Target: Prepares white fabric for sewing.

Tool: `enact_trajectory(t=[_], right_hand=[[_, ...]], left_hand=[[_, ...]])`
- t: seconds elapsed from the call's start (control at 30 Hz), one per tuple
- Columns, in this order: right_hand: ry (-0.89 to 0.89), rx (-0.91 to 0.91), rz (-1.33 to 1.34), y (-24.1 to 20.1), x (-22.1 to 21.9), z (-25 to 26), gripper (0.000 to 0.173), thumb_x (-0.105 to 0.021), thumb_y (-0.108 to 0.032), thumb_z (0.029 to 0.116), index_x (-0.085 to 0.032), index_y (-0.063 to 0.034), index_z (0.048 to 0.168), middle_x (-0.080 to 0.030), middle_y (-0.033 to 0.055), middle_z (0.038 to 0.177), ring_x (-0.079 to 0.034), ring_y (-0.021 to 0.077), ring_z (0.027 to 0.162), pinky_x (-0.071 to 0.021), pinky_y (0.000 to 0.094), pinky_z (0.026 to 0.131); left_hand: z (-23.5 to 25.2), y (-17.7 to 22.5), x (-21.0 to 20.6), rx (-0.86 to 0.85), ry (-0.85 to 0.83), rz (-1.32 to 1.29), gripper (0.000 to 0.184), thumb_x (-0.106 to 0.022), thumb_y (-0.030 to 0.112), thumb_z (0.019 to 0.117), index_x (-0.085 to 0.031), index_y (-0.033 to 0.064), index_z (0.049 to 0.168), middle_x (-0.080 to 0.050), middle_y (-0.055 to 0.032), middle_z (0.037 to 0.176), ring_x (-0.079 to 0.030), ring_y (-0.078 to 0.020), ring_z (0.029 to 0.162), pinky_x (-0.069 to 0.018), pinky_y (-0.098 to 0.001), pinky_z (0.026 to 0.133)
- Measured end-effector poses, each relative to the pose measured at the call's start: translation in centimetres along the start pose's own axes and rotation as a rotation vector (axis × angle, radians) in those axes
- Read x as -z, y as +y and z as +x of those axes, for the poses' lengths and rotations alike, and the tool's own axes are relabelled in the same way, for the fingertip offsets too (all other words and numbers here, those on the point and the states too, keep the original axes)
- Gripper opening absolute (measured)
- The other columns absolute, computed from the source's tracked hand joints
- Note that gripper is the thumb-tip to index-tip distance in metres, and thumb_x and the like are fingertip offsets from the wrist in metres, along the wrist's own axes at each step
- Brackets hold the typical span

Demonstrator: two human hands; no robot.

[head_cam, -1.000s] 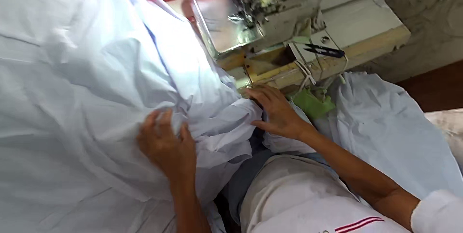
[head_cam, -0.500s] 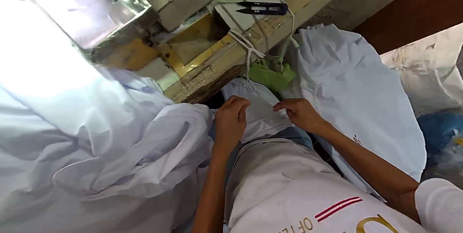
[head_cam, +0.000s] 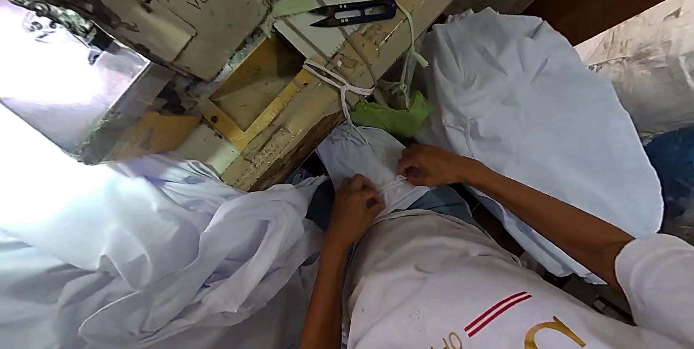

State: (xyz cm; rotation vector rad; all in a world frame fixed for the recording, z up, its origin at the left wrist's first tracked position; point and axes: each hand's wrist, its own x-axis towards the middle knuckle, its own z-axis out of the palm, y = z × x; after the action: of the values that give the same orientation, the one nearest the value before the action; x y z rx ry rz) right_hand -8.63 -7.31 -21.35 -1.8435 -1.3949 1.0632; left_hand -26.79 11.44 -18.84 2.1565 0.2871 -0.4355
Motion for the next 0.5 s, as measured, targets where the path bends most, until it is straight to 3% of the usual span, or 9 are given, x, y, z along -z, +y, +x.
enact_trajectory(t=[0.07, 0.17, 0.27, 0.33, 0.4, 0.5], right_hand=[[0.036, 0.042, -0.016, 0.1, -0.3, 0.0, 0.008, -0.071, -0.002, 0.0832, -0.072, 0.0016, 0.091, -0.067, 0.0201, 0.097, -0.063, 0.0374, 0.098, -0.0503, 0.0513, 0.086], [0.027, -0.005, -0.026, -0.5, -0.3, 0.2, 0.009, -0.072, -0.001, 0.0818, -0.069, 0.0037, 0.089, -0.066, 0.0192, 0.086, -0.064, 0.0360, 0.088, -0.0503, 0.0506, 0.079], [-0.005, -0.142, -0.090, -1.5, -0.3, 0.3, 0.023, -0.069, 0.004, 0.0850, -0.066, 0.0051, 0.108, -0.066, 0.0203, 0.085, -0.067, 0.0376, 0.082, -0.0520, 0.0538, 0.077], [0.132, -0.105, -0.214, -1.6, -1.2, 0.0, 0.028, -0.071, 0.008, 0.0812, -0.068, 0.0024, 0.108, -0.069, 0.0201, 0.090, -0.070, 0.0382, 0.084, -0.0566, 0.0538, 0.076], [0.258, -0.046, -0.310, -2.1, -1.9, -0.2, 0.028, -0.072, 0.012, 0.0802, -0.069, 0.0029, 0.107, -0.066, 0.0222, 0.097, -0.069, 0.0401, 0.087, -0.0585, 0.0521, 0.072], [0.403, 0.004, -0.454, -3.8, -1.4, -0.1, 0.025, -0.065, 0.014, 0.0860, -0.069, 0.0055, 0.109, -0.065, 0.0259, 0.102, -0.069, 0.0432, 0.086, -0.0598, 0.0497, 0.068]], left_hand=[[-0.2, 1.2, -0.1, -0.004, -0.008, 0.065, 0.015, -0.075, 0.014, 0.0899, -0.076, -0.0012, 0.089, -0.069, -0.0205, 0.112, -0.062, -0.0396, 0.111, -0.0487, -0.0563, 0.096], [-0.1, 1.7, -0.1, 0.072, 0.054, -0.039, 0.023, -0.073, 0.012, 0.0912, -0.070, -0.0058, 0.106, -0.070, -0.0182, 0.093, -0.067, -0.0333, 0.091, -0.0530, -0.0511, 0.085], [0.0, 1.5, -0.4, 0.232, 0.113, -0.099, 0.041, -0.075, 0.013, 0.0912, -0.063, -0.0043, 0.126, -0.067, -0.0171, 0.092, -0.065, -0.0279, 0.082, -0.0546, -0.0452, 0.077], [0.0, 1.6, -0.3, 0.284, 0.146, -0.095, 0.035, -0.076, 0.010, 0.0905, -0.065, -0.0050, 0.121, -0.064, -0.0177, 0.098, -0.062, -0.0267, 0.082, -0.0536, -0.0424, 0.077], [-0.2, 2.0, -0.3, 0.252, 0.176, -0.064, 0.018, -0.073, 0.003, 0.0907, -0.070, -0.0068, 0.105, -0.066, -0.0191, 0.095, -0.065, -0.0277, 0.082, -0.0549, -0.0425, 0.078], [-0.4, 2.4, -0.3, 0.214, 0.212, -0.021, 0.007, -0.071, 0.000, 0.0904, -0.071, -0.0069, 0.093, -0.065, -0.0188, 0.089, -0.065, -0.0298, 0.080, -0.0544, -0.0452, 0.076]])
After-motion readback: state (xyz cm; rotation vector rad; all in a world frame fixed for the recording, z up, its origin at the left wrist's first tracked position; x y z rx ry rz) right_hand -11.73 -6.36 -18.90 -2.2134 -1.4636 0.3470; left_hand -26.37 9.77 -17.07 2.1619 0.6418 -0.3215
